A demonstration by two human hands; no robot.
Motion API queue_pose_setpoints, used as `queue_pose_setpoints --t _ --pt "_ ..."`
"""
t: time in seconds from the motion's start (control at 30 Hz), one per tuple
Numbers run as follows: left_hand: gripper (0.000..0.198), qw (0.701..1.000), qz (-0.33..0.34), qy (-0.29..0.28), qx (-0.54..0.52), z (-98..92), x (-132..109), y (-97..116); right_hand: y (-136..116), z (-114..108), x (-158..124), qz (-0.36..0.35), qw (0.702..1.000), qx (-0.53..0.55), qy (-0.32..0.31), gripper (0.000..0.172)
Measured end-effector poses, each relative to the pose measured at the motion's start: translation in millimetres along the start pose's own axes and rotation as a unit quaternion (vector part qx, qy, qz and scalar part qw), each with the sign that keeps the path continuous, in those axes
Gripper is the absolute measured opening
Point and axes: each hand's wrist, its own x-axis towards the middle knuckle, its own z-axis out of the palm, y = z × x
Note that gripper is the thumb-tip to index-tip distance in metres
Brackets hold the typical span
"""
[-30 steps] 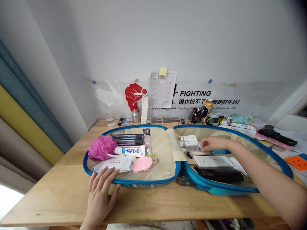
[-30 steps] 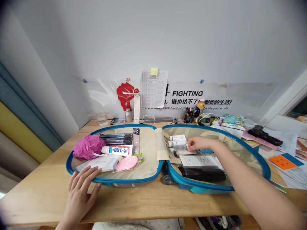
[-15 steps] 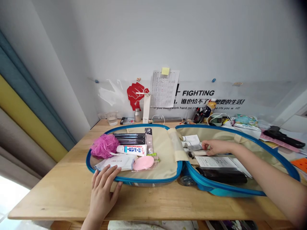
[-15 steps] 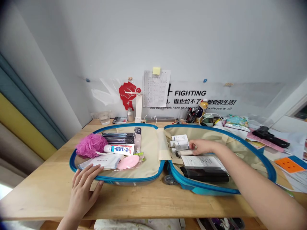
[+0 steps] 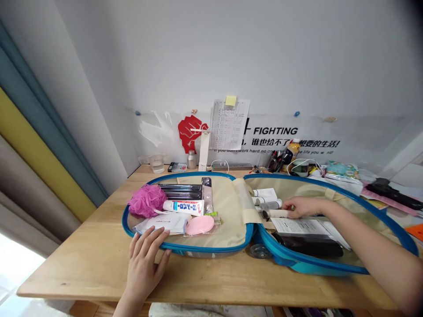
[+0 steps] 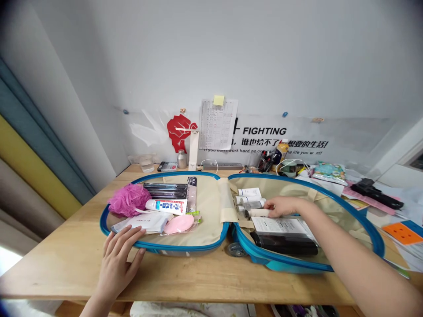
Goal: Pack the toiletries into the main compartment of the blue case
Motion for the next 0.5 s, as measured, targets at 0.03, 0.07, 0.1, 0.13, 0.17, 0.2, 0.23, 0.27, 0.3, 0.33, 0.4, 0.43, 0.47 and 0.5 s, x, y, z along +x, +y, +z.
queue_pose_setpoints --t 0.03,0.07,0.1,0.13,0.17,0.2,0.23,0.27,0.3,0.33,0.4,0.43,0.47,0.5 --pt "0.034 1.000 0.001 0.000 0.001 0.2 0 0 0 0 0 0.003 1.000 -0.005 0.000 0.025" --pt "0.034 1.000 0.002 0.001 0.003 0.4 0 0 0 1 1 0.007 1.000 -0.011 0.001 0.027" --pt "0.034 1.000 0.002 0.001 0.005 0.6 0 1 0 1 2 0.012 1.000 -0.016 0.000 0.029" --pt "0.033 1.000 0.001 0.001 0.007 0.8 0 1 0 2 3 0.017 1.000 -0.020 0.000 0.031" --pt "0.034 1.000 0.000 0.000 0.007 1.1 -1 1 1 2 4 0.021 0.999 -0.025 -0.001 0.033" --pt "0.034 1.000 -0.003 -0.001 0.006 1.3 -1 1 1 3 5 0.024 0.999 -0.028 0.000 0.035" --pt "0.036 1.000 -0.007 -0.003 0.004 1.6 -2 1 2 3 5 0.024 0.999 -0.030 0.001 0.037" --pt "0.037 1.000 -0.011 -0.004 0.002 1.9 -2 1 3 2 5 0.024 0.999 -0.030 0.002 0.040" --pt "0.038 1.000 -0.014 -0.005 0.001 2.1 -3 1 3 2 4 0.021 0.999 -0.028 0.002 0.041" --pt "0.039 1.000 -0.015 -0.005 0.000 2.3 -3 1 3 1 3 0.017 1.000 -0.025 0.004 0.042" --pt "0.037 1.000 -0.010 -0.004 0.000 2.5 -3 1 3 -2 0 0.004 1.000 -0.016 0.011 0.039" --pt "0.036 1.000 -0.006 -0.004 0.001 2.6 -3 1 3 -4 -2 -0.003 1.000 -0.010 0.019 0.036" --pt "0.034 1.000 -0.002 -0.003 0.003 2.6 -3 1 2 -5 -5 -0.009 0.999 -0.006 0.032 0.033" --pt "0.034 1.000 0.002 -0.003 0.004 2.6 -3 1 2 -7 -7 -0.013 0.998 -0.004 0.054 0.030"
